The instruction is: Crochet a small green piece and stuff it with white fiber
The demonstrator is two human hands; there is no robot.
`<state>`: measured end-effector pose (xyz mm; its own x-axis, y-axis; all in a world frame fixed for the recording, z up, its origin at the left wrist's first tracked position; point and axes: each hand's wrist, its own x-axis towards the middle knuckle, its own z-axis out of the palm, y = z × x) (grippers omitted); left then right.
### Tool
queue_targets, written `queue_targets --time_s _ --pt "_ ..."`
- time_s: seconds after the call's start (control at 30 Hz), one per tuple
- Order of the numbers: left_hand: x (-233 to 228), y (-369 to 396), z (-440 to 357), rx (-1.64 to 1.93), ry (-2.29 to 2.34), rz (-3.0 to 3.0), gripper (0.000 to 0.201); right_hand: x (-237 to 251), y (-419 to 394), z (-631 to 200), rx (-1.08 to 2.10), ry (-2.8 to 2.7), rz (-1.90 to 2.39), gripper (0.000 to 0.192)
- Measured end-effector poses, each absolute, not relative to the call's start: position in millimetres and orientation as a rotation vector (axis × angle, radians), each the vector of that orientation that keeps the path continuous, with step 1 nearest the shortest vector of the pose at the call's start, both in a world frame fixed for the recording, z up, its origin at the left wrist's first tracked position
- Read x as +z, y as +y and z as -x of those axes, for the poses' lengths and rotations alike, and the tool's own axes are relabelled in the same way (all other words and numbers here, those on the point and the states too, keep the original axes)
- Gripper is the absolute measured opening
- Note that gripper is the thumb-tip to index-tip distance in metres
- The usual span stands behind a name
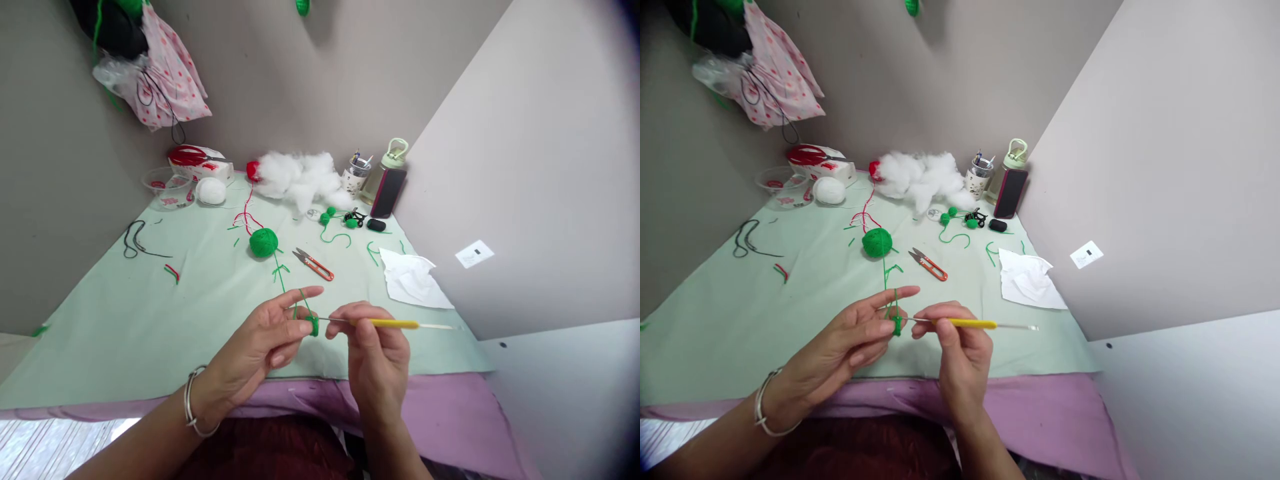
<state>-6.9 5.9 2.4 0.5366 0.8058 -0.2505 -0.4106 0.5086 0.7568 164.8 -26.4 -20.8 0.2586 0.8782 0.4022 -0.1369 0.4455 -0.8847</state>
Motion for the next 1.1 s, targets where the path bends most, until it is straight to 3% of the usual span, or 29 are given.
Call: queue_targets --time_s 0.13,0.27,0.63,0.8,0.93,1.0,1.1 --pt "2 6 8 0.781 0.577 -0.671 0.036 -18 -21 -169 0.961 -0.960 0.838 0.018" --pt "-1 2 1 0.910 0.680 -0.747 0.041 -19 -22 -167 1.003 -1.095 0.829 0.018" --pt "-3 1 -9 0.944 0.726 -0.641 0.052 -30 -33 -158 0.077 -1.632 1.016 0.041" --pt "-1 4 -6 0.996 0.712 -0.583 0.043 -21 -27 -159 0.452 -1.332 1.012 0.030" --pt "-1 3 -8 1.020 0.739 -0.611 0.057 -24 -25 -155 0.254 -1.511 1.021 0.032" --pt "-2 4 -6 0.921 0.683 -0.581 0.050 -26 -26 -156 0.167 -1.528 1.004 0.036" --pt "-1 8 -2 0.966 0.684 -0.569 0.038 -23 -26 -159 0.394 -1.322 0.982 0.029"
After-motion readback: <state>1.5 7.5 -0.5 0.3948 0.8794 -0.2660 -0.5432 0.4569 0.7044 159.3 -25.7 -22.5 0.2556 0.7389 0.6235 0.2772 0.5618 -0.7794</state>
